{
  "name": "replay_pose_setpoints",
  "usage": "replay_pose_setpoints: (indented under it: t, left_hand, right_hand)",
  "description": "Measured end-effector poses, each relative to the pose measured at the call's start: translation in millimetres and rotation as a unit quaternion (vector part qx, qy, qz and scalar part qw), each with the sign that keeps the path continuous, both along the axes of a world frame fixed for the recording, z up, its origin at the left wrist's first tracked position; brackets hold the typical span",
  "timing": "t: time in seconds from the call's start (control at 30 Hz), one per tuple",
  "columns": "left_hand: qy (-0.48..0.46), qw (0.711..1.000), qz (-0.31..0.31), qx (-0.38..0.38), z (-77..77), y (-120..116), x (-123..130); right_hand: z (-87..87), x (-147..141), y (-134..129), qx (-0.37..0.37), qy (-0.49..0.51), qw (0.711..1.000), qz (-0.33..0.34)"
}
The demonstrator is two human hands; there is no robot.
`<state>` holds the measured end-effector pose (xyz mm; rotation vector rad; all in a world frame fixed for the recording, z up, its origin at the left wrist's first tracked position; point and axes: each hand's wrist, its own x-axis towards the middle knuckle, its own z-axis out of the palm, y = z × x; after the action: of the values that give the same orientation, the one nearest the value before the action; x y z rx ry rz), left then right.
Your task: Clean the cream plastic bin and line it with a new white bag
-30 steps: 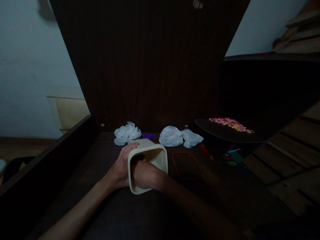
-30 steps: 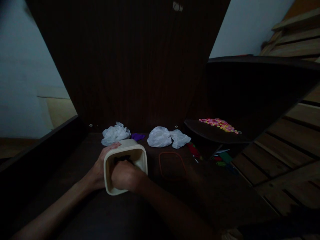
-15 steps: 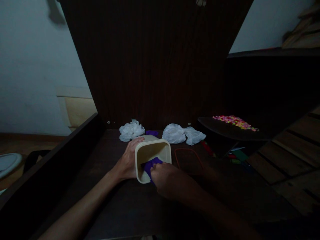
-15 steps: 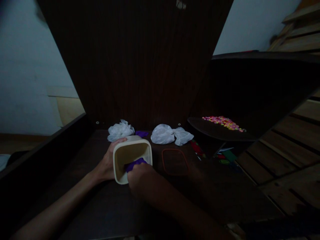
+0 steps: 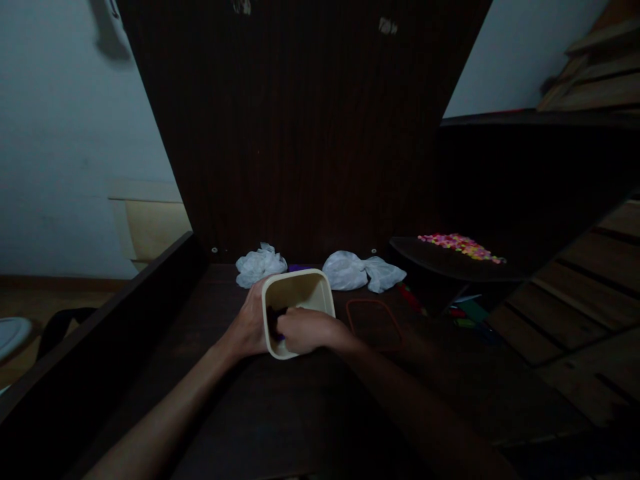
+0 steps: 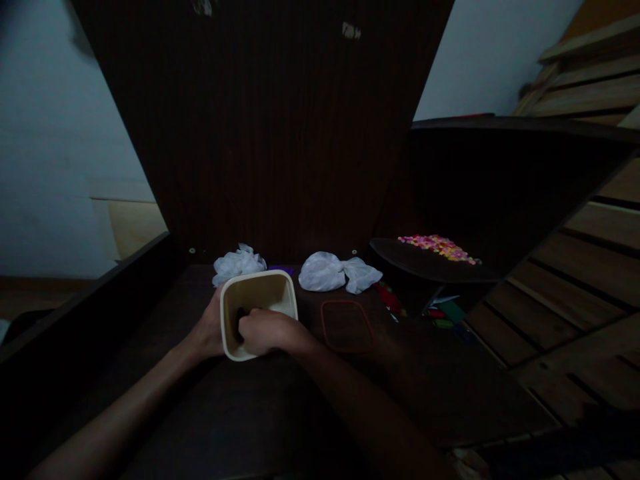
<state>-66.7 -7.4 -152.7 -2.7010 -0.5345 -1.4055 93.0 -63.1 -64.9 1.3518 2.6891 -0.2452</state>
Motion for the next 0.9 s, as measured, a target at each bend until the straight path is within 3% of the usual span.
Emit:
replay_pose_setpoints:
  t: [0.13, 0.2, 0.27, 0.33, 0.47, 0.6, 0.8, 0.9]
  left_hand:
    - [0.02, 1.0, -0.018, -0.002, 7.4, -4.2, -0.6]
    - [0.026, 0.999, -0.022, -0.004, 12.4, -8.2, 0.6]
    - [0.026, 0.999, -0.026, -0.011, 17.1, -11.8, 1.8]
    - [0.022, 0.999, -0.029, -0.021, 20.5, -14.1, 2.2]
    - [0.015, 0.999, -0.021, -0.038, 21.5, -13.8, -1.4]
    - [0.011, 0.998, -0.006, -0.056, 15.5, -9.6, -7.2]
    - [-0.009, 0.993, 0.045, -0.109, 11.4, -11.4, -8.8]
    - [-0.03, 0.994, 0.043, -0.097, 6.0, -14.9, -1.4]
  right_hand:
    - [26.8, 22.8, -29.9, -0.063, -0.044, 0.997, 0.029]
    - [31.1, 33.6, -43.7, -0.076, -0.05, 0.996, 0.026]
    - [24.1, 42.1, -54.6, -0.062, -0.032, 0.997, 0.013]
    - [7.9, 46.8, -61.3, 0.002, 0.004, 1.0, 0.007]
    - [-22.9, 45.0, -61.5, 0.129, -0.067, 0.989, 0.034]
    - [-20.6, 39.5, -53.3, 0.183, -0.075, 0.978, 0.059]
    - [11.1, 30.3, -43.1, 0.04, -0.033, 0.996, -0.077]
    - [18.6, 23.5, -39.8, 0.023, 0.006, 0.993, -0.117]
